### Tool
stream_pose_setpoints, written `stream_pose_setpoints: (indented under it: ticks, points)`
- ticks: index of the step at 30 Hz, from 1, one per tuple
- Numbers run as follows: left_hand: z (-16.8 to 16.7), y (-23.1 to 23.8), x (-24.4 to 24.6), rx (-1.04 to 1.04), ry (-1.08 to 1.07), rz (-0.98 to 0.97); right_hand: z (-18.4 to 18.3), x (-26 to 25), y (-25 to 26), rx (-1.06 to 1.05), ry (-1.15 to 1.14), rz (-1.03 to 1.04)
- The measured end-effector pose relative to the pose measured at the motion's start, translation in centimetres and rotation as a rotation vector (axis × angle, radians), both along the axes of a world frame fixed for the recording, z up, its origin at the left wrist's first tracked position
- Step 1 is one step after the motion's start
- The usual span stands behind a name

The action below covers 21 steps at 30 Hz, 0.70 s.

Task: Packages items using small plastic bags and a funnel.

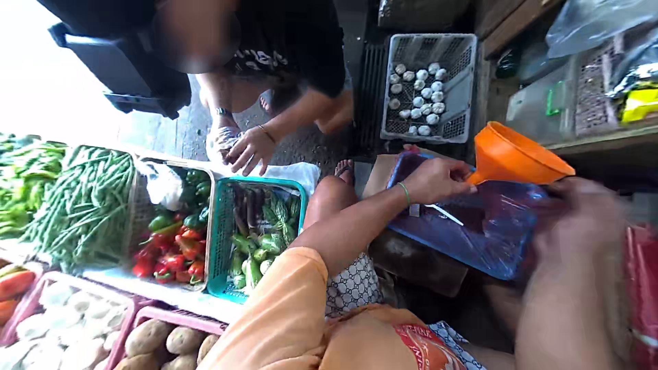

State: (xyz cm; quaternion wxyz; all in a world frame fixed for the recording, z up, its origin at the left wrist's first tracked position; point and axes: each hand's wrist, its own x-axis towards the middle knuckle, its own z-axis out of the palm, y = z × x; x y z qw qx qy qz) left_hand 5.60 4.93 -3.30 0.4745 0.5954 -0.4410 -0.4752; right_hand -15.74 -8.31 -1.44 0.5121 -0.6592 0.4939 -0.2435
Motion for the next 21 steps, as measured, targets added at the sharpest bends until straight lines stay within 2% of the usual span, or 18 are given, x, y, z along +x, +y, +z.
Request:
stream_pose_setpoints:
  ticks: [4,7,9,13,18,21]
  points:
    - [-0.6,-0.8,0.7,0.013,-0.086,0.08,-12.3,0.4,2.1,0.114,0.791,0.497]
    - [-0.9,-0.9,1.0,0.019,-0.113,0.107,-16.9,-0.7,3.8,0.068,1.083,0.629]
    - [-0.8,-0.8,1.1,0.011,-0.119,0.105,-17.5,-1.1,4.4,0.06,1.124,0.607]
    - [-0.8,-1.1,0.8,-0.001,-0.107,0.094,-17.2,-1.3,4.5,-0.076,1.05,0.47]
    - [-0.9,-1.2,0.5,-0.022,-0.121,0.096,-17.1,-0.4,3.8,-0.078,1.204,0.618]
    - [-0.5,-0.1,1.2,-0.048,-0.126,0.188,-14.2,1.0,4.4,-0.047,1.221,0.752]
